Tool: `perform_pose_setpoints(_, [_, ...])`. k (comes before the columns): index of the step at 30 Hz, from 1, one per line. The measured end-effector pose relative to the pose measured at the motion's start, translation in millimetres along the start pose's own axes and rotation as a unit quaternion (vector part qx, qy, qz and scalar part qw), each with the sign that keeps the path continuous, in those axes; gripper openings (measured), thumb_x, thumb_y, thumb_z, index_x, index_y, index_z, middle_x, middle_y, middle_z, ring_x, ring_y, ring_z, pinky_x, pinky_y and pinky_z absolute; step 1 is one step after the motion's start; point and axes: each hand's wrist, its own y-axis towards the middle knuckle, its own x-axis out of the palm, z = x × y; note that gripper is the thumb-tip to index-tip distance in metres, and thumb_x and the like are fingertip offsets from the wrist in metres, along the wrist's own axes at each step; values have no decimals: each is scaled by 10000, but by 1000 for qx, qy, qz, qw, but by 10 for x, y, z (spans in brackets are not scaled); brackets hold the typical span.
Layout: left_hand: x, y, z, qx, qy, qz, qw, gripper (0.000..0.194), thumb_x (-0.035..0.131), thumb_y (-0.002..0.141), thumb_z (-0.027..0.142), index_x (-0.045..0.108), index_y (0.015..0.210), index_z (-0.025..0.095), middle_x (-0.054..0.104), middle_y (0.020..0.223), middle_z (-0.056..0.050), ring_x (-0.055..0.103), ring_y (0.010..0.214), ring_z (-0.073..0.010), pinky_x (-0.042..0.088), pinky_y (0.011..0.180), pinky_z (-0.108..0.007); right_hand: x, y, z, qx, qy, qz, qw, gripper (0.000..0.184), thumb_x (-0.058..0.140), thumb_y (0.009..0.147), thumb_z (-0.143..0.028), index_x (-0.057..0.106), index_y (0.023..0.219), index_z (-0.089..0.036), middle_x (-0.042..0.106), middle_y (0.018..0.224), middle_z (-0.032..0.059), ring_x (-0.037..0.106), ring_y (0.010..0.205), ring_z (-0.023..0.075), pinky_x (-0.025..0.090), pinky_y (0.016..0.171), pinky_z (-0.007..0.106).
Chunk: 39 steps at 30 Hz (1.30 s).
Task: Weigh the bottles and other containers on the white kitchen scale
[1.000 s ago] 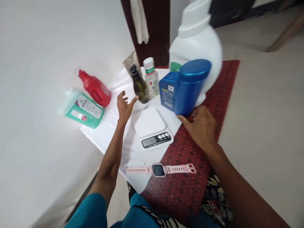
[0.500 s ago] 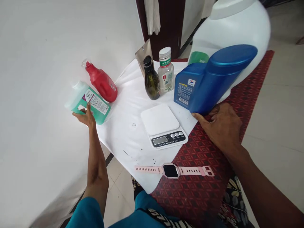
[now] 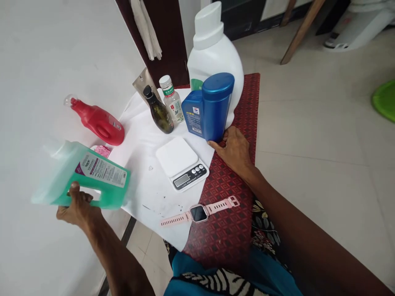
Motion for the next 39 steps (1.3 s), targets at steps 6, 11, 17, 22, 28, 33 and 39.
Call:
perform_pose_setpoints(6, [-13,-367,454,13,-63,-84,994,409,818,605,341,426,592,228,335,539,84,299,469,-74,235,411,-248,0,6,-3,6,5,-12,1000,418,771,918,-562,541,1060,-244,702,1090,166,663,1092,404,563,994,624])
perform_pose_setpoints(11, [438,-706,594,-7,-140,-182,973,567,911,635,440,391,594,217,322,513,102,270,440,-44,208,399,-212,23,11,2,8,17,-13,1000,398,792,915,-502,567,1101,-231,690,1106,174,663,1100,408,561,1002,626])
perform_pose_setpoints(17, [904,-1142,536,-48,-164,-255,952,449,853,630,328,423,568,214,335,514,101,295,429,-39,209,396,-204,-13,24,-27,4,27,-1,1000,409,763,936,-571,541,1058,-249,688,1110,167,677,1046,391,593,964,626])
perform_pose_setpoints(22, [1103,-1287,543,-25,-148,-260,954,354,797,603,289,459,526,213,343,488,90,276,420,-44,202,391,-225,-22,13,-39,5,31,4,999,411,763,933,-575,535,1054,-255,696,1104,159,674,1034,385,600,950,621])
perform_pose_setpoints(28, [1145,-1228,516,-6,-103,-318,943,427,820,662,401,446,536,238,358,494,73,334,428,-87,286,434,-266,-39,3,-51,19,34,0,999,400,766,933,-566,536,1051,-260,694,1105,158,666,1040,384,589,956,611])
perform_pose_setpoints(33, [969,-1153,421,76,-84,-366,924,262,828,733,412,661,648,229,625,641,-1,600,618,-183,517,670,-361,-88,6,-68,16,39,-13,999,378,770,927,-526,521,1046,-268,693,1103,147,659,1037,376,589,958,605])
perform_pose_setpoints(39, [792,-1113,406,100,-139,-317,933,426,911,730,391,783,1106,238,721,886,-13,668,812,-217,581,852,-420,-106,10,-75,20,44,-24,999,372,797,901,-457,497,1024,-274,690,1111,139,668,1051,376,587,962,595])
